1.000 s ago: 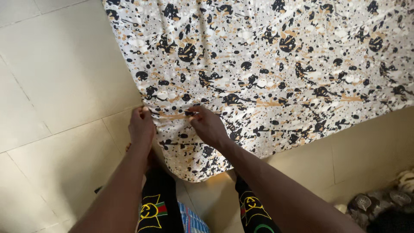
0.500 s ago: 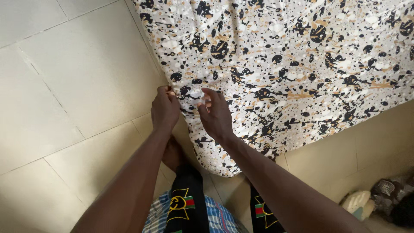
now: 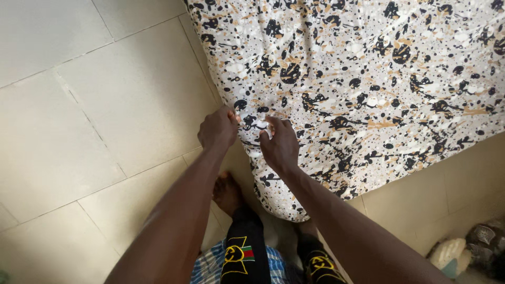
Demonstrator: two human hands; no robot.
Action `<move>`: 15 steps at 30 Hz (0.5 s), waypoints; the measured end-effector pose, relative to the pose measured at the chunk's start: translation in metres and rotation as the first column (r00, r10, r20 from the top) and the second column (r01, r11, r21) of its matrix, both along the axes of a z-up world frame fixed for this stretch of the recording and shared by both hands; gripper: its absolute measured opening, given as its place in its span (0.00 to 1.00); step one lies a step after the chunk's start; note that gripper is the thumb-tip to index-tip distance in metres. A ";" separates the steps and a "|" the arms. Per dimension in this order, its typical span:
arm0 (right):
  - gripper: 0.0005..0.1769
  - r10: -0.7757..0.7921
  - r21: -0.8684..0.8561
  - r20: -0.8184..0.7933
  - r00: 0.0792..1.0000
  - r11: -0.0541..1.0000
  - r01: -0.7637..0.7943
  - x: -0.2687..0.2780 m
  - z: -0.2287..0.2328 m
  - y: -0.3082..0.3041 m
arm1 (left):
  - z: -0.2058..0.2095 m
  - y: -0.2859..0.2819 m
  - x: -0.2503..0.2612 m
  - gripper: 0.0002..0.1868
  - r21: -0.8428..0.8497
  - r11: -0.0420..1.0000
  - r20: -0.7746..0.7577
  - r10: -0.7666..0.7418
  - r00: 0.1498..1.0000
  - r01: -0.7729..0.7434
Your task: The person smooths and tucks a patterned bedsheet around the edges of a mattress. They work along the sides and corners, pulling the fabric taut and folding it under the mattress by hand.
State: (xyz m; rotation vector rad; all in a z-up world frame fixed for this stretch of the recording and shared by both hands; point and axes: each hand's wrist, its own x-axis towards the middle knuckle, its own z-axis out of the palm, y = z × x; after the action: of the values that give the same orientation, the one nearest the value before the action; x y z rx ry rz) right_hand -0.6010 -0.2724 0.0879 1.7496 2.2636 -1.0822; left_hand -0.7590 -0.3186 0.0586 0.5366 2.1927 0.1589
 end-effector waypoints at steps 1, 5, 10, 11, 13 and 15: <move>0.25 -0.002 0.012 -0.009 1.000 1.000 0.002 -0.002 -0.001 0.002 | 0.000 0.000 0.000 0.14 -0.029 0.999 0.016 0.015 1.000 -0.014; 0.23 -0.016 0.025 0.008 1.000 1.000 0.016 -0.006 0.001 0.006 | -0.007 0.002 0.005 0.19 -0.131 0.991 0.032 0.010 0.999 -0.006; 0.23 -0.006 -0.031 -0.030 1.000 1.000 0.005 -0.001 0.002 0.009 | -0.023 -0.022 0.004 0.20 -0.222 0.975 0.024 0.032 0.999 -0.026; 0.23 0.007 -0.020 -0.065 0.998 1.000 -0.008 0.000 0.001 0.010 | -0.025 -0.028 0.002 0.20 -0.211 0.977 0.003 0.035 0.999 -0.034; 0.22 0.006 -0.016 -0.111 0.994 1.000 -0.008 0.004 0.000 0.012 | -0.029 -0.033 -0.007 0.21 -0.107 0.993 0.010 0.057 0.998 -0.055; 0.23 0.014 -0.032 -0.125 0.992 0.999 -0.018 0.012 0.001 0.008 | -0.034 -0.030 -0.011 0.22 0.083 0.992 0.082 0.084 0.993 -0.090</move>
State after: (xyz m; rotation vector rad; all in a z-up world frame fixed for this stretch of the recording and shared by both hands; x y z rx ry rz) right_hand -0.5888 -0.2640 0.0889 1.6932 2.3120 -1.2517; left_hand -0.7699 -0.3482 0.0251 0.4746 2.1414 0.3174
